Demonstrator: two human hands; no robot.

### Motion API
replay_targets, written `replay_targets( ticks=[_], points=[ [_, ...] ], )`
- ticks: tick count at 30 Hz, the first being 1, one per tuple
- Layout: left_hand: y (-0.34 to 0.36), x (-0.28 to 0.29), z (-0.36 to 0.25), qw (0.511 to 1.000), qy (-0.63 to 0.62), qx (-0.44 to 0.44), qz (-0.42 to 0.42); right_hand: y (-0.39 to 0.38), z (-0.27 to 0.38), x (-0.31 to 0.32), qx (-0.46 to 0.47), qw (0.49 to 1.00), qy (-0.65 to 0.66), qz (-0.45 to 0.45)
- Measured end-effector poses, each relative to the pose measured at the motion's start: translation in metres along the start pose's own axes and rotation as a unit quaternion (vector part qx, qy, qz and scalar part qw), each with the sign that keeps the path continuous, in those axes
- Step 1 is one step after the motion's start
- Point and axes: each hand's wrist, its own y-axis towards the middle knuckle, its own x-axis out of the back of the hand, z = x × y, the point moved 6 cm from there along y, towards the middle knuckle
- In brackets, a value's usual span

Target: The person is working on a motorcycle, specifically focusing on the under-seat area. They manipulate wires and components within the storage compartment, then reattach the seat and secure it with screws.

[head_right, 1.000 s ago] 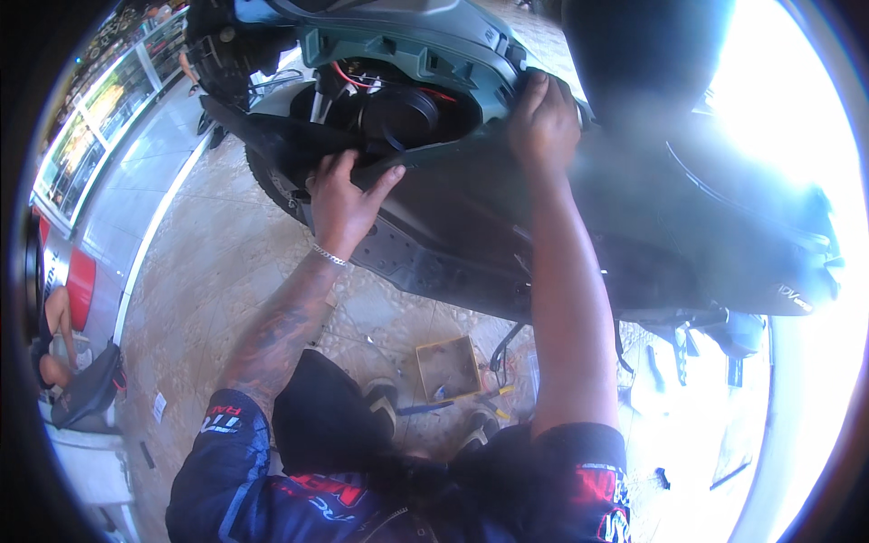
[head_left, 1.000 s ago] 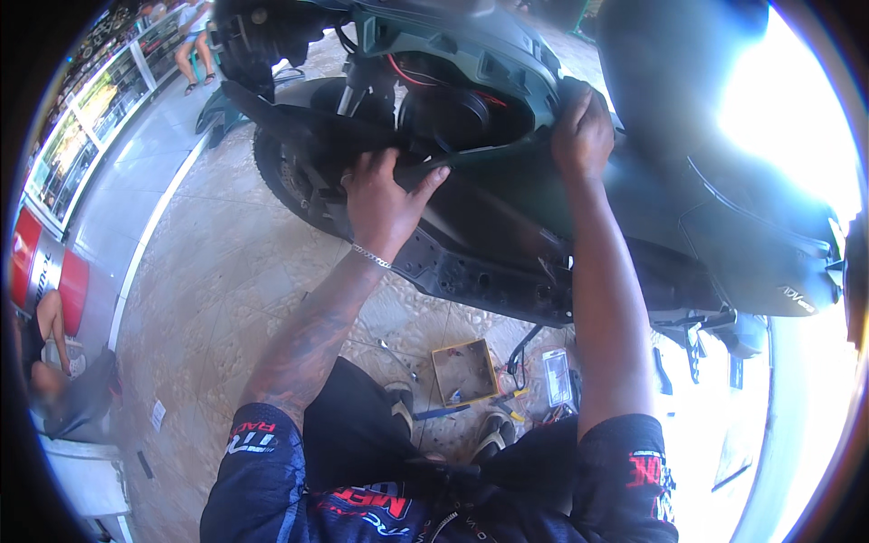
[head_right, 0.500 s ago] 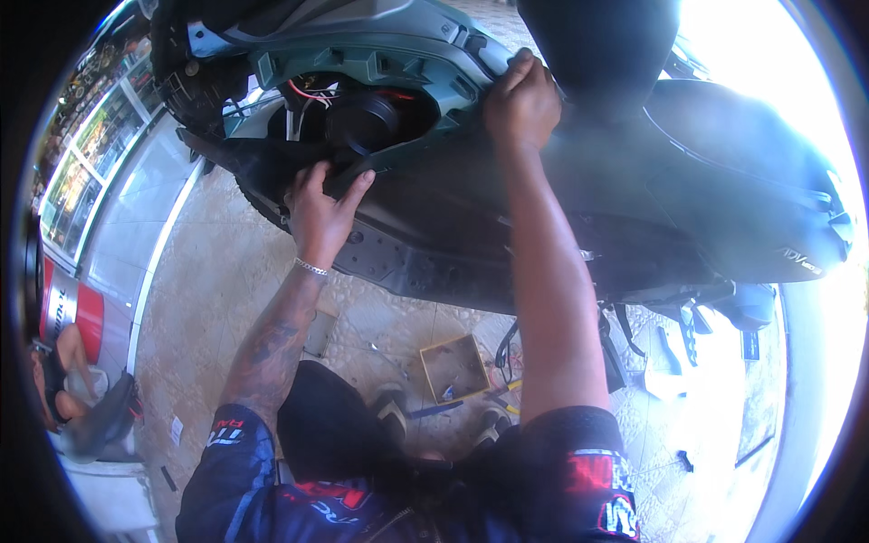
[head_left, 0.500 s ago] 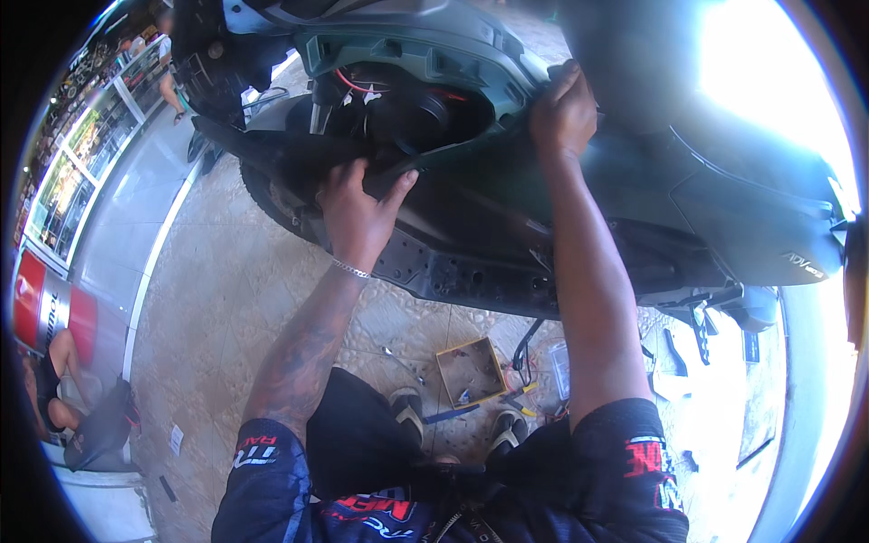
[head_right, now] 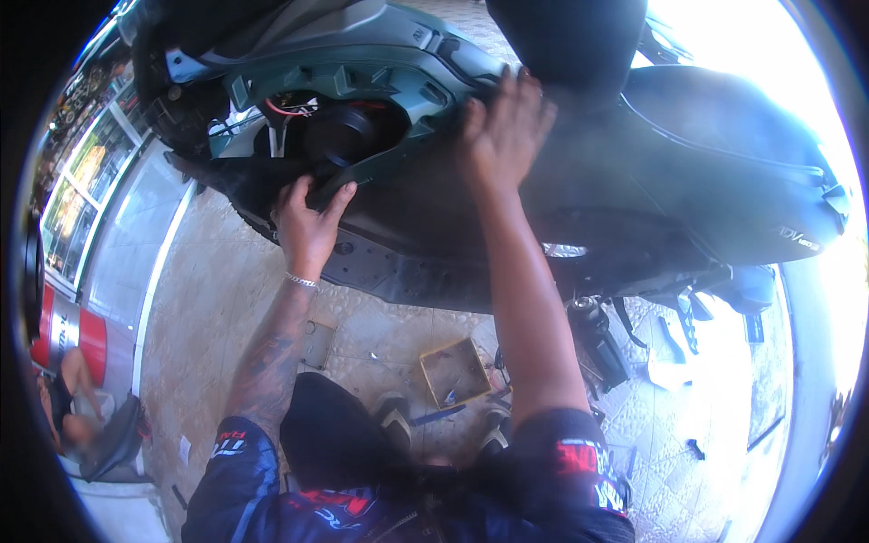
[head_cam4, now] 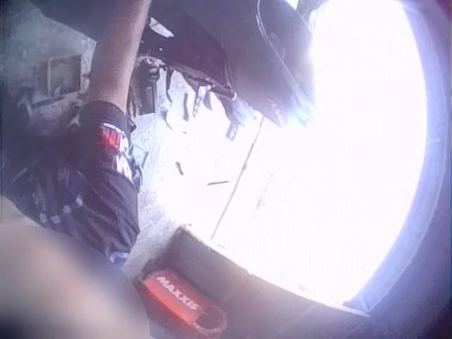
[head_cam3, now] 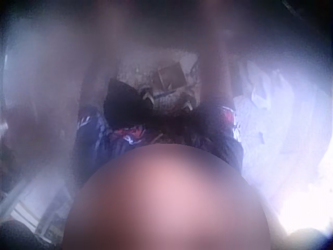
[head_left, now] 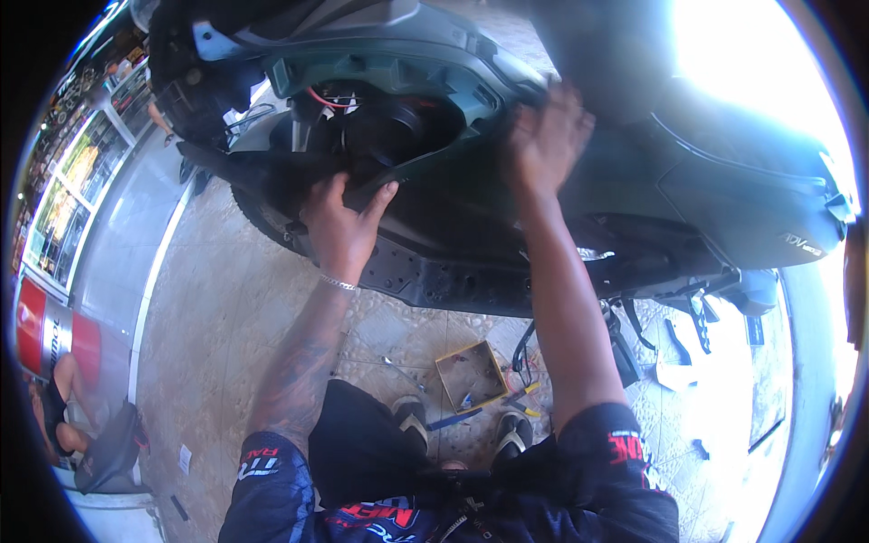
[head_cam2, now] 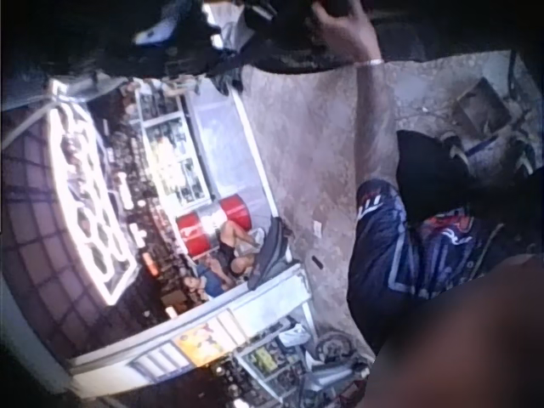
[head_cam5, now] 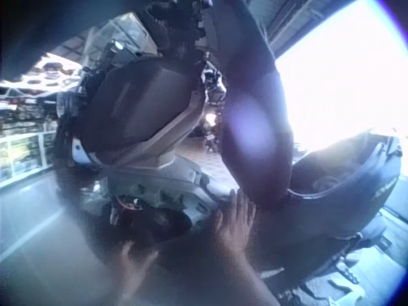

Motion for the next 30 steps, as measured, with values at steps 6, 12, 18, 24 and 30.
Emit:
replay_targets(
  ticks=[6,12,18,24,30],
  points=[
    [-0.002,-0.001,-0.007,1.0,0.003,0.016,-0.004,-0.007,-0.019,-0.044,-0.044,0.99,0.061,0.122],
    [-0.004,0.004,-0.01,1.0,-0.014,0.002,0.001,-0.036,-0.023,-0.014,0.016,0.989,0.012,0.147],
    [-0.005,-0.004,-0.004,1.0,0.019,0.009,0.005,-0.051,-0.034,-0.013,0.016,0.983,-0.001,0.185],
    [-0.005,-0.002,-0.005,0.999,0.027,0.001,0.017,-0.084,-0.025,0.021,0.087,0.978,0.034,0.188],
    [-0.006,-0.01,0.0,0.999,0.036,0.011,0.025,-0.085,-0.047,-0.002,0.045,0.981,0.007,0.189]
  ],
)
